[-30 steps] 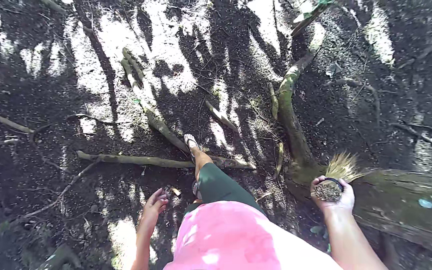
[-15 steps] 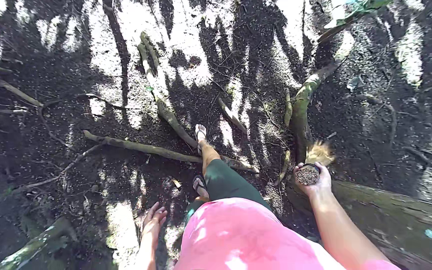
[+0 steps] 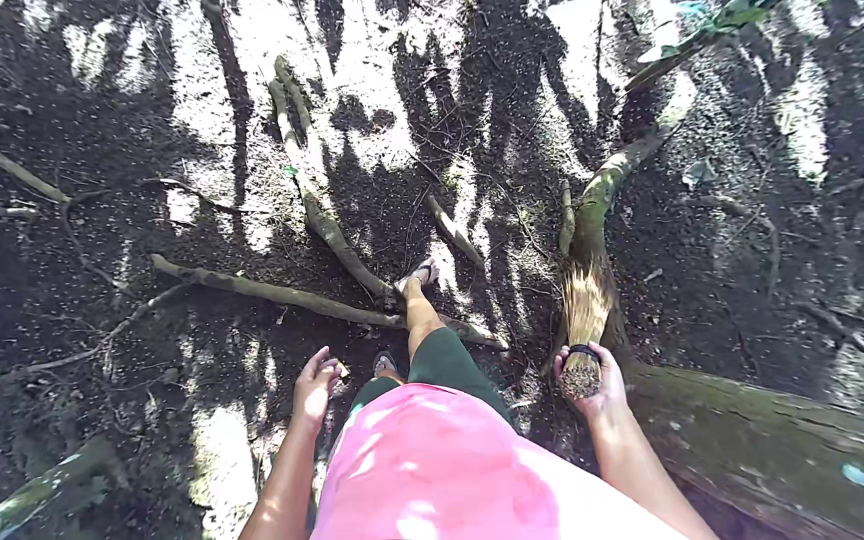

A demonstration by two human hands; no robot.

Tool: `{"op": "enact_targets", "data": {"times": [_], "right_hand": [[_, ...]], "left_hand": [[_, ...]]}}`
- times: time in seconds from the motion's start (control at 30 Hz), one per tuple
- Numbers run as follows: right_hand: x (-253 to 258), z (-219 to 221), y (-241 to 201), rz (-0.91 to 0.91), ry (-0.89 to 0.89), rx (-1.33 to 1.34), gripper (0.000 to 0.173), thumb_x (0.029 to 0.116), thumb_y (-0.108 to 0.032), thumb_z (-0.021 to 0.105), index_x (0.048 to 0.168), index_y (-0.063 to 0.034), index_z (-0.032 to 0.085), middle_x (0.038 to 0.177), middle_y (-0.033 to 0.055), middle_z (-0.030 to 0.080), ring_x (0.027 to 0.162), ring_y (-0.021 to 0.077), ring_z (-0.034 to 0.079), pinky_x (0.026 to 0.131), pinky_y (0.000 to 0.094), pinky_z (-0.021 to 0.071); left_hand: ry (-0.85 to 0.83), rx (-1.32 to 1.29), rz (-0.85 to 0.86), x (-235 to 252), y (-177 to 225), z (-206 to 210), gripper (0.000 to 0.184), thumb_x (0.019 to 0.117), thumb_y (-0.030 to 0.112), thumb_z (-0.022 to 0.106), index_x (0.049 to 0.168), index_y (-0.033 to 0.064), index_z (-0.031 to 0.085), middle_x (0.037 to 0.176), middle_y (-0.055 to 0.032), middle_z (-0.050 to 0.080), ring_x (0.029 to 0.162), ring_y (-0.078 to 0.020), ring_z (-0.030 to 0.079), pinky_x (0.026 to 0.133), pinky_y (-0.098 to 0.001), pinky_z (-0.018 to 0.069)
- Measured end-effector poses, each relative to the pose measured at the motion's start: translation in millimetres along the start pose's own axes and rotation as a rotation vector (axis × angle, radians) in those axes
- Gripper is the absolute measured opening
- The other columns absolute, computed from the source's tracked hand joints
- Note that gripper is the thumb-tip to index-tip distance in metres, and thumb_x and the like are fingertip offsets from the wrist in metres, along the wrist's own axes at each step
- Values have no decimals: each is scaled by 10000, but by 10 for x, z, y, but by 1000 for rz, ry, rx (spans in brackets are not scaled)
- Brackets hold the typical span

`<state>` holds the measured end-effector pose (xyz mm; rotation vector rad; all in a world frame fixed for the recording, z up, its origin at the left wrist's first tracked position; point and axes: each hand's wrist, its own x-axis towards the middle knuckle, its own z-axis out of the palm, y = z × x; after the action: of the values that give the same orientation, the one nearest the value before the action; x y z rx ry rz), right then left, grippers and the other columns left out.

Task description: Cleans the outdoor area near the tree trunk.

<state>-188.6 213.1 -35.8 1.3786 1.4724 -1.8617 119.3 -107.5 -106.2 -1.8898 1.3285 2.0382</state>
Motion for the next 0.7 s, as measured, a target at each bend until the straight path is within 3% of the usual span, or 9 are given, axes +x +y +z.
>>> {"op": "enact_targets", "data": {"times": [0.17, 0.33, 0.5, 0.6, 0.7], "right_hand": [[229, -341, 268, -2, 21, 51, 243, 1050, -365, 412, 1006, -143, 501, 731, 24, 621, 607, 129, 655, 561, 284, 584], [335, -466, 448, 26, -7, -39, 206, 1036, -339, 449, 1031, -138, 496, 759, 40, 607, 607, 139, 634, 549, 301, 567], [219, -491, 510, -26, -37, -157, 194, 1034, -317, 462, 1058, -129, 504, 777, 41, 592, 617, 133, 611, 544, 300, 538], [139, -563, 391, 2, -31, -166, 200, 1026, -330, 473, 1040, -134, 508, 766, 36, 593, 605, 133, 613, 539, 302, 544], [39, -616, 298, 13, -3, -179, 206, 1030, -336, 469, 1035, -134, 514, 757, 35, 598, 600, 133, 620, 545, 302, 555]], "left_hand": [[18, 82, 69, 38, 5, 22, 461, 1046, 38, 447, 1507, 23, 433, 1346, -238, 590, 1089, -284, 668, 910, -417, 553], [139, 55, 201, -412, -126, -292, 478, 1026, 61, 453, 1501, 11, 438, 1303, -217, 615, 1043, -246, 684, 888, -391, 566], [267, 64, 90, -995, -852, -802, 496, 1046, 102, 413, 1533, 13, 387, 1342, -261, 599, 1080, -301, 671, 915, -444, 547], [312, 39, 3, -1240, -1249, -1017, 466, 1064, 111, 423, 1519, 13, 406, 1284, -260, 619, 994, -266, 681, 853, -412, 561], [293, 42, -81, -1370, -1356, -1071, 448, 1073, 132, 455, 1508, 29, 425, 1263, -235, 630, 944, -223, 673, 823, -384, 557]]}}
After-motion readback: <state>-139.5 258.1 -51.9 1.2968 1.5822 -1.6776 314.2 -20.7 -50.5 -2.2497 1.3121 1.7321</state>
